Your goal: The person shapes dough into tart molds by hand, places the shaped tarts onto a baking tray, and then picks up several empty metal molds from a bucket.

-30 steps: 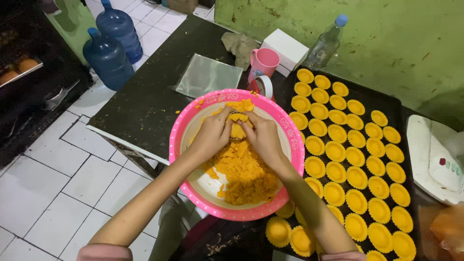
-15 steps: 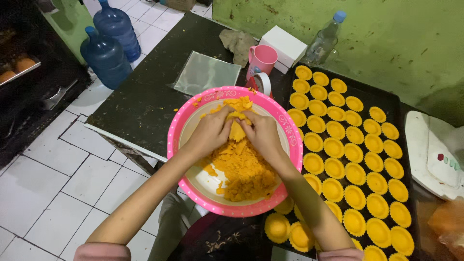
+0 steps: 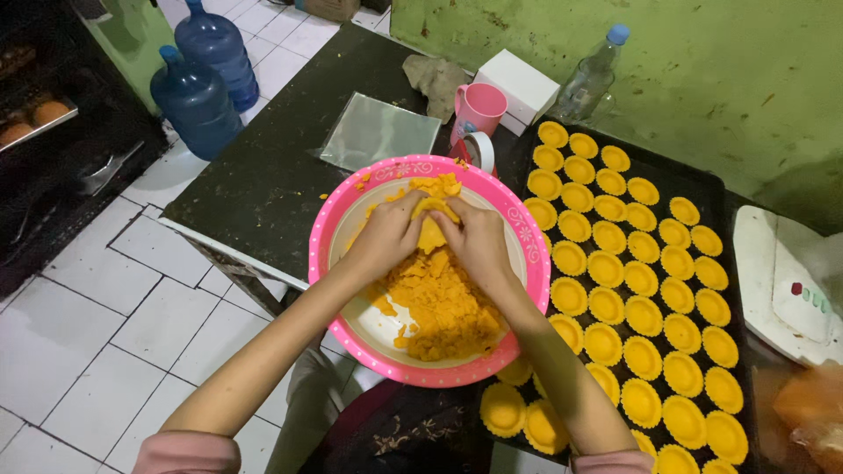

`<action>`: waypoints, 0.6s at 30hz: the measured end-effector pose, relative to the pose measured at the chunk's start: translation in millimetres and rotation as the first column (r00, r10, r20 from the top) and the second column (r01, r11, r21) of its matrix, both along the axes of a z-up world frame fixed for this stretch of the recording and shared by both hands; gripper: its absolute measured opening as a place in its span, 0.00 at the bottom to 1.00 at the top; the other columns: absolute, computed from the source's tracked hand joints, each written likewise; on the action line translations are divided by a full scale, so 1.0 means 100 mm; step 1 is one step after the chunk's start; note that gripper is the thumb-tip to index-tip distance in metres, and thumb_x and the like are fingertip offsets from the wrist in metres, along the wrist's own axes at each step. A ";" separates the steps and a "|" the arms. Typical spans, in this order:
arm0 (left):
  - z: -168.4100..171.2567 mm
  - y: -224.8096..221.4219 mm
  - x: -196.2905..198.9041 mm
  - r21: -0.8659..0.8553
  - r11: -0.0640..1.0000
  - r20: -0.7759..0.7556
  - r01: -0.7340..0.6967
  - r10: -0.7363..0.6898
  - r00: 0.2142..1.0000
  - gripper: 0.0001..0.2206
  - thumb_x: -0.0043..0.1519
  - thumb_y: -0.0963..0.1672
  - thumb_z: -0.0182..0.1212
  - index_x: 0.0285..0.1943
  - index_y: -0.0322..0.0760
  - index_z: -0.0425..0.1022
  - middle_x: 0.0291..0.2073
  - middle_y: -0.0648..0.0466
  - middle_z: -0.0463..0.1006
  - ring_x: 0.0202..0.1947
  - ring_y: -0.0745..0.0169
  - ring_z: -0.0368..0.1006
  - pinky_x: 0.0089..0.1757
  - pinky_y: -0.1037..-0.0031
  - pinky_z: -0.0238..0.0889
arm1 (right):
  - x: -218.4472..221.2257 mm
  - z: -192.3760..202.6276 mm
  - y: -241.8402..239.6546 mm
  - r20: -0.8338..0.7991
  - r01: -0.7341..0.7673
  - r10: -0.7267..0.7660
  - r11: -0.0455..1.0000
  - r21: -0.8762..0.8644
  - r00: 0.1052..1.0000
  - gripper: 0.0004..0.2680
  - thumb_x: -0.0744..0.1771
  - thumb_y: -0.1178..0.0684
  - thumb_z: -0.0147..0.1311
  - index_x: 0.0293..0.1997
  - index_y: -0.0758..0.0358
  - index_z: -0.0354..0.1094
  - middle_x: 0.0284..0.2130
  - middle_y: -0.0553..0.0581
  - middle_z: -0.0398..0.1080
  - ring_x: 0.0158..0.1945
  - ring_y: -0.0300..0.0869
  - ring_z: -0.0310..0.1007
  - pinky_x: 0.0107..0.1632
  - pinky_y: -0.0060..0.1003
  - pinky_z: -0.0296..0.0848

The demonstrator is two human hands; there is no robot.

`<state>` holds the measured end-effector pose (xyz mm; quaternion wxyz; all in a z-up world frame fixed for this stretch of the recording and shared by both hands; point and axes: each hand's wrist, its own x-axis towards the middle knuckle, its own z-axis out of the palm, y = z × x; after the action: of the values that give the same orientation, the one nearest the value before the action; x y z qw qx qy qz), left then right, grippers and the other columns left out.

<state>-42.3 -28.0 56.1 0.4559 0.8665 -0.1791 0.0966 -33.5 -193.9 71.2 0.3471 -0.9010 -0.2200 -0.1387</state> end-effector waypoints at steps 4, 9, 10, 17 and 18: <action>0.25 0.00 -0.11 -0.132 0.991 -0.067 -0.008 -0.001 0.998 0.19 0.57 0.41 0.59 0.57 0.32 0.64 0.42 0.33 0.77 0.47 0.28 0.72 0.45 0.47 0.67 | 0.05 -0.13 -0.05 0.020 0.043 -0.043 0.999 0.007 0.999 0.07 0.66 0.49 0.53 0.33 0.60 0.72 0.13 0.62 0.68 0.22 0.53 0.73 0.27 0.39 0.69; 0.02 0.04 0.00 0.037 0.992 -0.034 -0.121 0.122 0.992 0.12 0.61 0.40 0.54 0.53 0.30 0.70 0.34 0.35 0.79 0.41 0.35 0.76 0.41 0.54 0.70 | 0.04 -0.05 0.03 -0.006 -0.045 0.046 0.999 0.029 0.999 0.10 0.64 0.54 0.54 0.48 0.67 0.69 0.33 0.70 0.75 0.39 0.61 0.76 0.40 0.48 0.75; 0.01 0.05 0.00 0.037 0.992 -0.034 -0.121 0.123 0.992 0.12 0.61 0.40 0.54 0.53 0.30 0.70 0.34 0.35 0.79 0.41 0.35 0.76 0.41 0.54 0.70 | 0.04 -0.06 0.01 -0.006 -0.046 0.046 0.999 0.029 0.999 0.10 0.64 0.54 0.54 0.48 0.67 0.69 0.33 0.70 0.75 0.39 0.61 0.76 0.40 0.48 0.75; 0.18 0.00 -0.05 0.052 0.999 -0.116 -0.004 0.010 0.993 0.18 0.58 0.42 0.56 0.59 0.41 0.68 0.43 0.37 0.78 0.47 0.33 0.73 0.46 0.53 0.69 | 0.05 -0.10 -0.04 -0.031 0.020 -0.024 0.989 -0.150 0.999 0.08 0.66 0.48 0.52 0.39 0.61 0.69 0.18 0.64 0.71 0.29 0.58 0.75 0.34 0.47 0.72; 0.27 0.00 -0.07 -0.008 1.000 -0.170 -0.006 0.004 0.985 0.23 0.55 0.44 0.61 0.62 0.46 0.66 0.47 0.35 0.76 0.51 0.30 0.71 0.49 0.49 0.67 | 0.02 -0.06 -0.02 -0.014 0.055 -0.058 0.987 -0.153 0.998 0.08 0.66 0.49 0.51 0.37 0.62 0.69 0.17 0.65 0.70 0.28 0.59 0.75 0.33 0.47 0.72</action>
<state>-49.3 -27.7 82.9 0.4730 0.8701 -0.1369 0.0242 -31.8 -195.9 65.2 0.2752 -0.9320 -0.2012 -0.1232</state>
